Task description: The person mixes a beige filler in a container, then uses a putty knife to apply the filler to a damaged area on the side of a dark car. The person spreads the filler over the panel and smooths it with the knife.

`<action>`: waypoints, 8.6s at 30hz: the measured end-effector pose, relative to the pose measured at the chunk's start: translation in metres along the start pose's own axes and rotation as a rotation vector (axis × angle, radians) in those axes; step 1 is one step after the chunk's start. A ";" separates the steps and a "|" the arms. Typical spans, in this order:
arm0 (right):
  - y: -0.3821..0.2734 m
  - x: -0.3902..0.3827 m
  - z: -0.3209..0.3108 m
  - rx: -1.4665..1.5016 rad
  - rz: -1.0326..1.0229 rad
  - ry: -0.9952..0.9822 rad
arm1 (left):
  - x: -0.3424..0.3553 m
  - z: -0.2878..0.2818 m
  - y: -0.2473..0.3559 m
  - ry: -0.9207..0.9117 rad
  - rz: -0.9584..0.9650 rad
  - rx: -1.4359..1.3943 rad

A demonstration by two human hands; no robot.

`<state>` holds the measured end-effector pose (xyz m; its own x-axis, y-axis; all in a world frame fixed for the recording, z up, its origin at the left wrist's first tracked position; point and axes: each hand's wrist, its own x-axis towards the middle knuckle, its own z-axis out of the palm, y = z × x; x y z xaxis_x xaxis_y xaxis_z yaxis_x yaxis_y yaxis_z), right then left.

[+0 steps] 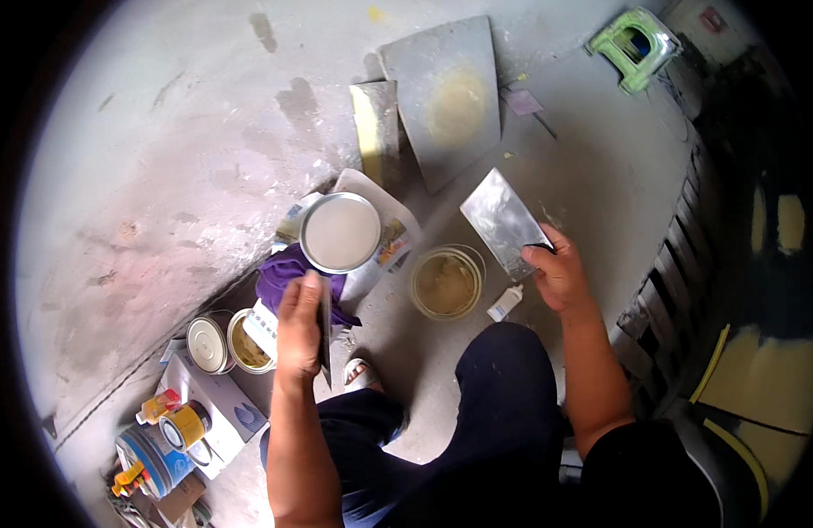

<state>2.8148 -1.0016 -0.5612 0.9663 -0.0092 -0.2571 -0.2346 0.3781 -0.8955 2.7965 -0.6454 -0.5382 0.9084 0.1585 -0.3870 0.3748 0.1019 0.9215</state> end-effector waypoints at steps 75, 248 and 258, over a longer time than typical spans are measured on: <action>0.155 0.056 -0.024 -1.005 0.275 -0.236 | 0.030 0.090 -0.177 -0.527 -0.150 1.321; -0.036 -0.058 0.078 -0.427 -0.246 -0.631 | -0.056 0.087 0.058 -0.422 0.064 -0.775; -0.040 -0.037 0.051 -0.170 -0.209 -0.267 | -0.059 0.080 0.065 -0.332 0.423 -0.631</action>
<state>2.7939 -0.9693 -0.4971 0.9834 0.1800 0.0214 -0.0218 0.2345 -0.9719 2.7826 -0.7263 -0.4525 0.9939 0.0185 0.1089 -0.0950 0.6462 0.7573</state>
